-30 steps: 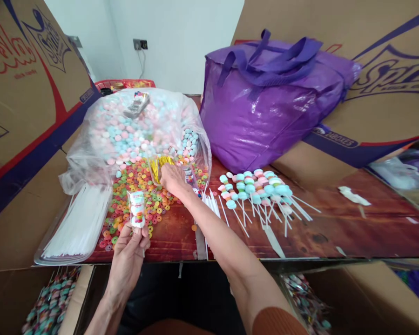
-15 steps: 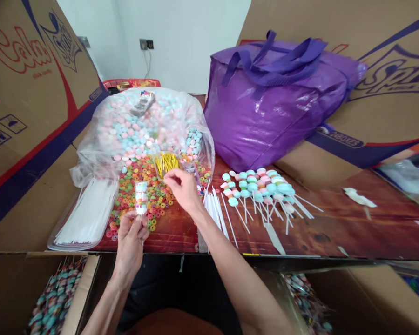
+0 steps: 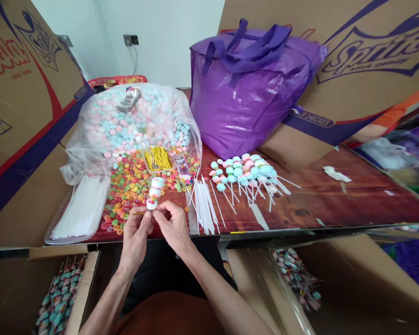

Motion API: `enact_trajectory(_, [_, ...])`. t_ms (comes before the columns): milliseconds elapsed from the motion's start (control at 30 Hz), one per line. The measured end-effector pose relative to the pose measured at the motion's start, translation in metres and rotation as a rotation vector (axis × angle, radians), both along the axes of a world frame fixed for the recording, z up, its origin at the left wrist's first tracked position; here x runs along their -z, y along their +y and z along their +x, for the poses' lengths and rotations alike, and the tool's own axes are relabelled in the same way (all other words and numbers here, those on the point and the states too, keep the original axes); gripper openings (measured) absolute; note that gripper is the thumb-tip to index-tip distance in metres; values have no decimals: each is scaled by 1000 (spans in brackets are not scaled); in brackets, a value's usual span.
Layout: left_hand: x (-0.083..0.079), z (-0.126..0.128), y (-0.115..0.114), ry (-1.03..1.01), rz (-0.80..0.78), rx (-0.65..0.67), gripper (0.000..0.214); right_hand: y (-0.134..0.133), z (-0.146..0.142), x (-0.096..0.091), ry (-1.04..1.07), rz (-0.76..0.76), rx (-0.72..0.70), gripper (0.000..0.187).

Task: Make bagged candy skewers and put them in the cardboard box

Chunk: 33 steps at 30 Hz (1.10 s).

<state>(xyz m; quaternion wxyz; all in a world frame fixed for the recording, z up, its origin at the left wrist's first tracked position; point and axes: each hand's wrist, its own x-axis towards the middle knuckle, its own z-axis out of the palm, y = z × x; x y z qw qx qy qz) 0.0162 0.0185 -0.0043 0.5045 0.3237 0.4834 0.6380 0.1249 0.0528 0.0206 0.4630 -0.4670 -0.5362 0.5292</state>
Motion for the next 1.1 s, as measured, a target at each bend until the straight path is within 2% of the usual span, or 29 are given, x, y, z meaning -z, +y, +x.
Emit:
enact_trajectory(67, [-2,4,1,-34,-24,-11,27,-7,-1,4,44,-6,9,15])
enact_trajectory(167, [-11,7,2,-260,-137,54,35,-16,1,12,205,-75,-19,17])
enact_trajectory(300, [-25,3,0,-650,-315,344,42,-17,16,12,299,-106,-158,19])
enact_trajectory(400, [-28,2,-1,-803,-399,521,43,-16,34,4,135,-23,-264,17])
enact_trajectory(467, [-26,6,-1,-747,-433,568,44,-18,43,1,-69,122,-238,16])
enact_trajectory(533, [-24,13,-3,-580,-426,537,43,-21,47,2,-267,275,-163,17])
enact_trajectory(600, [-21,21,-7,-355,-346,409,39,-26,48,4,-407,373,-103,17])
enact_trajectory(667, [-19,27,-12,-148,-248,264,37,-32,46,4,-480,392,-53,17])
enact_trajectory(733, [-17,29,-18,-18,-196,199,33,-36,42,2,-459,317,-11,15])
enact_trajectory(800, [-14,27,-21,20,-191,198,32,-39,38,0,-312,132,-2,15])
enact_trajectory(900, [-11,23,-21,-89,-246,210,35,-42,34,2,15,-248,-111,19])
enact_trajectory(933, [-11,22,-20,-157,-280,223,35,-43,34,4,83,-324,-143,21])
enact_trajectory(967, [-12,21,-18,-226,-317,245,37,-44,35,6,104,-337,-158,22])
enact_trajectory(1000, [-13,20,-16,-288,-351,270,39,-44,37,8,74,-277,-149,23])
enact_trajectory(1033, [-15,20,-15,-339,-379,292,41,-45,39,10,4,-146,-115,22])
enact_trajectory(1100, [-19,21,-10,-414,-420,308,44,-46,46,15,-196,225,-18,19])
